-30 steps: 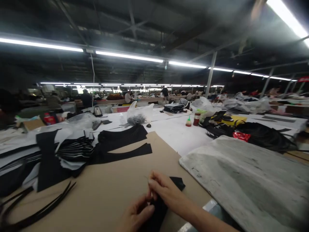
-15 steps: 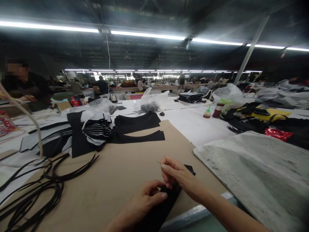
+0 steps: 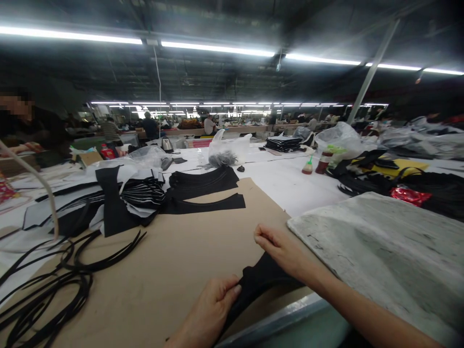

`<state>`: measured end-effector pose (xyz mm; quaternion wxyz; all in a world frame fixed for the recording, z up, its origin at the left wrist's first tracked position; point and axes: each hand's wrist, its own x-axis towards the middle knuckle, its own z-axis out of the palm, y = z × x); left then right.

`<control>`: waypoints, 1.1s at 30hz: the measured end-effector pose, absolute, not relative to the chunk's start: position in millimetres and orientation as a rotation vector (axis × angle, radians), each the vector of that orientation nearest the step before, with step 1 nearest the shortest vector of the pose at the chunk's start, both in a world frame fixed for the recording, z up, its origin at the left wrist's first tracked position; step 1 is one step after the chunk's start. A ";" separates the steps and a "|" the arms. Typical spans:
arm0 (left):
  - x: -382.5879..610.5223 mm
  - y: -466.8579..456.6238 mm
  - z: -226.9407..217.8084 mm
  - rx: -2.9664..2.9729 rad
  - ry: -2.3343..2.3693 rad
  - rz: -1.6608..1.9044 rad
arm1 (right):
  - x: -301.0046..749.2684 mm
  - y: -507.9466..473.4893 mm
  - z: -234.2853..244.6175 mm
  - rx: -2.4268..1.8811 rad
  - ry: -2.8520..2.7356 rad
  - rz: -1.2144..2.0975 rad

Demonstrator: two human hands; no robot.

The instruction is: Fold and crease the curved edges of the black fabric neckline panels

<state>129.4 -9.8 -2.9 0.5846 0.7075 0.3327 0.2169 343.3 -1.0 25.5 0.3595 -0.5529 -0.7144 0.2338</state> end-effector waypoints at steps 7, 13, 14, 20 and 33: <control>114.1 -10.5 -6.6 1.538 0.755 0.399 | 420.6 -2.2 27.8 -1.643 -1.711 0.317; 110.9 -5.7 -5.8 1.705 0.767 0.354 | 394.6 -25.0 40.2 -1.537 -1.872 0.564; 111.5 -5.7 -4.8 1.738 0.774 0.338 | 380.8 -28.7 41.0 -1.471 -1.974 0.660; 112.0 -8.1 -0.5 1.823 0.837 0.314 | 320.4 -37.6 37.0 -1.407 -2.218 0.754; 105.5 -6.2 -1.3 1.788 0.866 0.335 | 314.2 -34.3 31.6 -1.350 -2.330 0.673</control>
